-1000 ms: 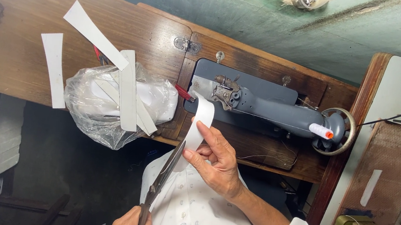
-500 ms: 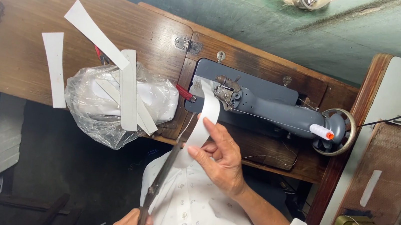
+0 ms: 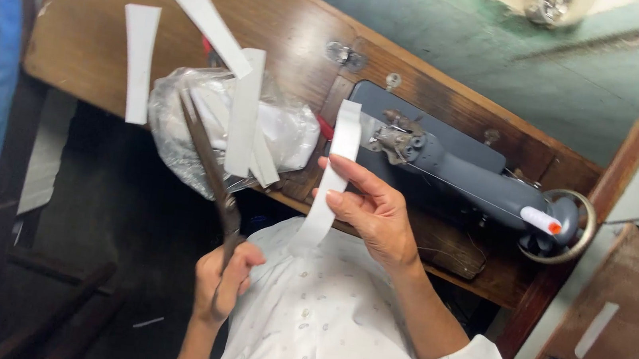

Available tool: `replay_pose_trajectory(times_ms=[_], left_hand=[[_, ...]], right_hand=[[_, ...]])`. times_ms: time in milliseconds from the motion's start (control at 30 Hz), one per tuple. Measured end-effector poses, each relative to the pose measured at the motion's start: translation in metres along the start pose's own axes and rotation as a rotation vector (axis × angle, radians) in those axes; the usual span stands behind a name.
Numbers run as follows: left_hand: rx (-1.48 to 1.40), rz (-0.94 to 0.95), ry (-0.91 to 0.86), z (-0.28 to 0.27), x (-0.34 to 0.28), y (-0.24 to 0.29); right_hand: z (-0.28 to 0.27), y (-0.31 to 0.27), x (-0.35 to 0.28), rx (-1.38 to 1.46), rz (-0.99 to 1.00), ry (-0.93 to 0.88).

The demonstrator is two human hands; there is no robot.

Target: Cutting small rectangular strips of white fabric using large tailor scissors at a sewing workstation.

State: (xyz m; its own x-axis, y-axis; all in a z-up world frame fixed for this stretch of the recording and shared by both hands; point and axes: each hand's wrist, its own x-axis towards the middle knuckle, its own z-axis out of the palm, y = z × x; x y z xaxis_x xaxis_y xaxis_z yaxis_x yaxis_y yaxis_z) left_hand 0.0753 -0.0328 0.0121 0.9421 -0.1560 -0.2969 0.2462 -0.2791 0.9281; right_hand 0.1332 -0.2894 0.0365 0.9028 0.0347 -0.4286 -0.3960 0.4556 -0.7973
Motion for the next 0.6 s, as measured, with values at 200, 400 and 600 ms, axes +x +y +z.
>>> replay_pose_trajectory(times_ms=[200,400,600], left_hand=[[-0.574,0.113,0.044,0.032,0.020,-0.008],[-0.522,0.196,0.034,0.036,0.031,0.018],[-0.529,0.147,0.052,0.020,0.026,0.026]], right_hand=[[0.018,0.023,0.003,0.171,0.027,0.254],[0.033,0.045,0.001,0.070,-0.063,0.340],[0.014,0.065,0.019,0.228,-0.041,0.296]])
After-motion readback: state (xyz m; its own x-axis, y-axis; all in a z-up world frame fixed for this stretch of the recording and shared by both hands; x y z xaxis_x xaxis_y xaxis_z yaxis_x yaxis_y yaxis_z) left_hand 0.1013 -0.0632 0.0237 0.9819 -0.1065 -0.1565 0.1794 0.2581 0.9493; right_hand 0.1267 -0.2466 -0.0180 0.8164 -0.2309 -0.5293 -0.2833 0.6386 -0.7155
